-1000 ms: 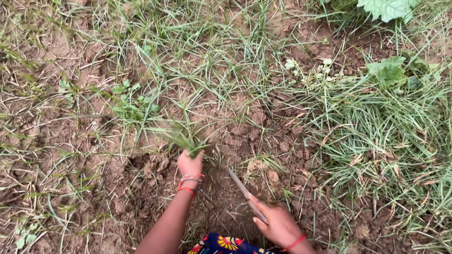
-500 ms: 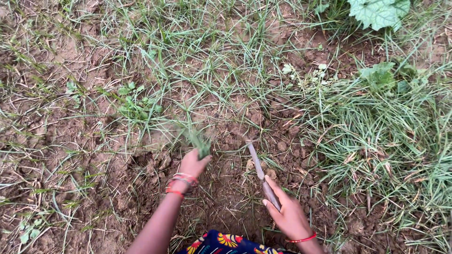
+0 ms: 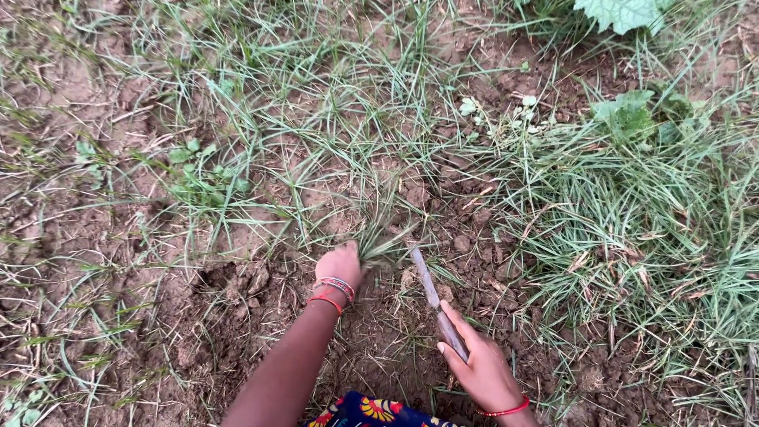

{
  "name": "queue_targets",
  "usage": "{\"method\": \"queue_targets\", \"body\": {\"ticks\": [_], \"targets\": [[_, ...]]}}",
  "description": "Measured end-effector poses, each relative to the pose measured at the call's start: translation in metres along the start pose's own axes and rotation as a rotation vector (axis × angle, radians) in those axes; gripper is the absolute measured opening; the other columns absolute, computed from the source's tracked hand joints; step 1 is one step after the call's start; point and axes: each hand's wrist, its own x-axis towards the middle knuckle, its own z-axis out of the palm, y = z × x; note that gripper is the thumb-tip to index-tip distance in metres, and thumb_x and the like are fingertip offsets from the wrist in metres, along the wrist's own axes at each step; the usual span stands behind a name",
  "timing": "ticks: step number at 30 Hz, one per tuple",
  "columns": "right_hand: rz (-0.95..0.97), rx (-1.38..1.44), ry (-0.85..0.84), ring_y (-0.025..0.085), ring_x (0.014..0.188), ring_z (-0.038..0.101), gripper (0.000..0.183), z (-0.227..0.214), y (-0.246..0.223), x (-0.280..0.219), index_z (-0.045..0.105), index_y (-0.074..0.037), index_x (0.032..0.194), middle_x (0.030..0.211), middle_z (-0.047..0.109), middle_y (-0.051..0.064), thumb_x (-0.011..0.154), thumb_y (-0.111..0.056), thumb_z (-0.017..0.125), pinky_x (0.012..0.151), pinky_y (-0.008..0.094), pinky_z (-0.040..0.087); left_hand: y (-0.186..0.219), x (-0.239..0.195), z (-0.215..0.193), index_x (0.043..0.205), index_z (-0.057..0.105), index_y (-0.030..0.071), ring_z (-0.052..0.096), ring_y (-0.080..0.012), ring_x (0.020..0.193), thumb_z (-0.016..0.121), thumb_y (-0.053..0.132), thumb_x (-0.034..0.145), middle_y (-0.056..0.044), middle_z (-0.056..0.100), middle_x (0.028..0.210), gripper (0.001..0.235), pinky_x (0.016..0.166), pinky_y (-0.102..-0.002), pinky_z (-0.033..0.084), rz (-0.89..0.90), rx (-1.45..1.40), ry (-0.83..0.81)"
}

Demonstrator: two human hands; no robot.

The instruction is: Clear grass and weeds from the soil using a hand tool.

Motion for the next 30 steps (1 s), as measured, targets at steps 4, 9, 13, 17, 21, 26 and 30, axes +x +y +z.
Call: {"method": "queue_targets", "body": {"ticks": [4,9,13,17,21,26,30], "targets": [[-0.065,-0.024,0.001,0.033,0.093,0.075,0.071,0.007,0.005,0.007,0.043,-0.028,0.151,0.11,0.076,0.017,0.086,-0.026,0.072,0.081,0.041,0.057,-0.026,0.025,0.049,0.115,0.064,0.011,0.076,-0.0357,0.091,0.055,0.02,0.101,-0.017,0.076,0.097,0.019,0.076,-0.048,0.062,0.108,0.032,0.044],[0.062,-0.273,-0.166,0.033,0.083,0.075,0.068,0.006,0.006,0.013,0.043,-0.035,0.153,0.094,0.076,0.015,0.09,-0.034,0.07,0.078,0.043,0.059,-0.043,0.022,0.06,0.105,0.073,0.009,0.072,-0.038,0.086,0.069,0.029,0.088,-0.02,0.074,0.091,0.026,0.082,-0.049,0.057,0.061,-0.354,0.144],[-0.105,-0.336,-0.157,0.031,0.082,0.074,0.059,0.038,0.04,0.029,0.049,-0.031,0.146,0.095,0.075,0.011,0.091,-0.033,0.069,0.074,0.044,0.059,-0.048,0.022,0.077,0.102,0.073,0.004,0.07,-0.0405,0.09,0.078,0.033,0.084,-0.023,0.072,0.092,0.034,0.084,-0.049,0.056,-0.034,-0.516,0.188],[-0.242,-0.385,-0.119,0.034,0.08,0.072,0.064,0.043,0.02,0.037,0.044,-0.028,0.148,0.1,0.072,0.012,0.09,-0.028,0.069,0.072,0.046,0.059,-0.043,0.018,0.072,0.102,0.076,0.009,0.07,-0.0402,0.09,0.073,0.032,0.086,-0.02,0.074,0.092,0.029,0.083,-0.049,0.055,-0.035,-0.617,0.242],[-0.162,-0.448,-0.237,0.032,0.083,0.072,0.069,0.031,0.031,0.02,0.04,-0.033,0.152,0.099,0.071,0.012,0.091,-0.03,0.071,0.077,0.045,0.059,-0.046,0.026,0.072,0.102,0.075,0.004,0.069,-0.041,0.086,0.078,0.034,0.079,-0.021,0.073,0.091,0.038,0.08,-0.051,0.055,0.033,-0.436,0.395],[-0.022,-0.234,-0.288,0.023,0.08,0.077,0.078,0.014,0.039,-0.012,0.038,-0.041,0.156,0.095,0.077,0.007,0.086,-0.034,0.073,0.079,0.038,0.062,-0.076,-0.039,-0.013,0.113,0.075,0.01,0.061,-0.0198,0.059,0.071,0.036,0.093,-0.011,0.071,0.079,0.034,0.055,-0.035,0.047,-0.269,-0.987,0.236],[0.14,-0.234,-0.255,0.022,0.078,0.078,0.078,0.013,0.021,-0.01,0.033,-0.044,0.157,0.09,0.078,0.008,0.089,-0.037,0.07,0.08,0.036,0.063,-0.13,-0.057,0.01,0.115,0.065,0.003,0.047,-0.0095,0.046,0.075,0.032,0.093,0.0,0.059,0.069,0.038,0.038,-0.027,0.034,-0.556,-1.765,0.269]]}}
